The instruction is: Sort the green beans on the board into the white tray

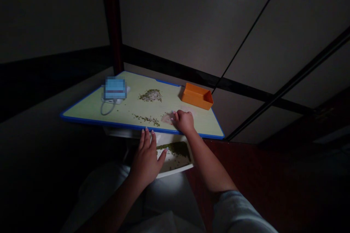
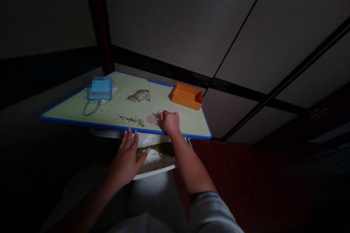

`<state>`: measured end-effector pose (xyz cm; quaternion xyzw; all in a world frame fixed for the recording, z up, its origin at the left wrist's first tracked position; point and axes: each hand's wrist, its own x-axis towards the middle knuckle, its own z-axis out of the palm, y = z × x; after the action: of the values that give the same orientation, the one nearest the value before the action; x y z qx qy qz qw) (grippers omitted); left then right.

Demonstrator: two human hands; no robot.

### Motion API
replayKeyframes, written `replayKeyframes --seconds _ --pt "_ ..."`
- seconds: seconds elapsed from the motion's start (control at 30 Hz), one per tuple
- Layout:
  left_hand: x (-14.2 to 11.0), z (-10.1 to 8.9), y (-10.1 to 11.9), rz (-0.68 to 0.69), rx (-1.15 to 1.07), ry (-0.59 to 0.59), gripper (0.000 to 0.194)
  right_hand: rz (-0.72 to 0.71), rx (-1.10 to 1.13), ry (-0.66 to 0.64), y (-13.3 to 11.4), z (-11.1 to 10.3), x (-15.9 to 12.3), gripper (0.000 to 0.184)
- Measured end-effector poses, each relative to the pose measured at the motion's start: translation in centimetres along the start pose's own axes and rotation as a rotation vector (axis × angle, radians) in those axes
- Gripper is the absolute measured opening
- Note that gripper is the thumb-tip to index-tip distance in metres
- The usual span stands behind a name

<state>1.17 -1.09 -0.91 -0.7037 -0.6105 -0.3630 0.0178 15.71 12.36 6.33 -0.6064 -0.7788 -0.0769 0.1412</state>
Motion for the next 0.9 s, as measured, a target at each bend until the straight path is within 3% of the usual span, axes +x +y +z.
replayKeyframes --seconds 0.57,0.9 --pt "0.2 -0.2 0.1 -0.018 0.03 -0.041 0.074 0.064 -0.093 -0.028 -1.6 -0.6 0.1 0.039" --pt "0.2 -0.1 0.0 -0.006 0.034 -0.041 0.073 0.221 -0.117 -0.036 0.3 -0.8 0.6 0.047"
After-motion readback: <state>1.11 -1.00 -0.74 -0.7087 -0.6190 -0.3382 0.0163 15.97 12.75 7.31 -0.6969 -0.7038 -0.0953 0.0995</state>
